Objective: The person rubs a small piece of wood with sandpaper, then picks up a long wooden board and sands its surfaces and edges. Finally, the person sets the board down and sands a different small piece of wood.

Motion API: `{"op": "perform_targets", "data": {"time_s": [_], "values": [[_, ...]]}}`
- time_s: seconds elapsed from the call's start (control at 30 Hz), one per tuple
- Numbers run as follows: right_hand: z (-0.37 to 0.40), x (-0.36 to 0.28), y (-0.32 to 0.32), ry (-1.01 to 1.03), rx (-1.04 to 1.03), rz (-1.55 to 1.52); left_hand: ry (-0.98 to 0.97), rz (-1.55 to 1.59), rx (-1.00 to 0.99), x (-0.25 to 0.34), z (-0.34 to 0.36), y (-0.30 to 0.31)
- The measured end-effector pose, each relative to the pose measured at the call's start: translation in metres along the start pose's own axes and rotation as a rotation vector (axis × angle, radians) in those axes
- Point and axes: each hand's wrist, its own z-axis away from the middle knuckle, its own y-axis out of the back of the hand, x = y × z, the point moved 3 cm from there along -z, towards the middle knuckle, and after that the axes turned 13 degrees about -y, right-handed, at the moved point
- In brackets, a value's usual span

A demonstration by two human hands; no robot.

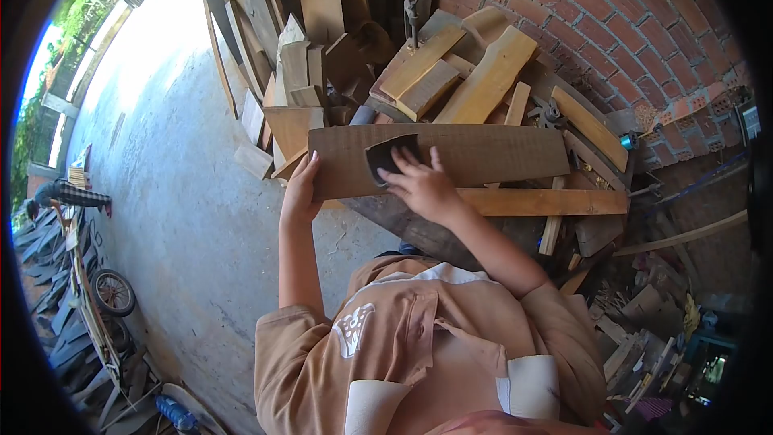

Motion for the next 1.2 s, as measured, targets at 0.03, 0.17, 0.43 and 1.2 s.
{"op": "perform_targets", "data": {"time_s": [0.03, 0.17, 0.43, 1.2], "values": [[0.003, 0.017, 0.006, -0.106, 0.000, 0.021, -0.013, -0.019, -0.022, 0.000, 0.001, 0.001], [0.028, 0.181, 0.021, -0.814, 0.207, 0.139, -0.028, -0.052, -0.048, -0.005, 0.003, 0.004], [-0.013, -0.004, 0.004, -0.112, 0.106, 0.045, -0.061, 0.001, -0.051, 0.003, 0.002, -0.003], [0.106, 0.224, 0.013, -0.622, 0.520, -0.323, -0.094, 0.005, 0.047, 0.010, 0.004, -0.010]]}}
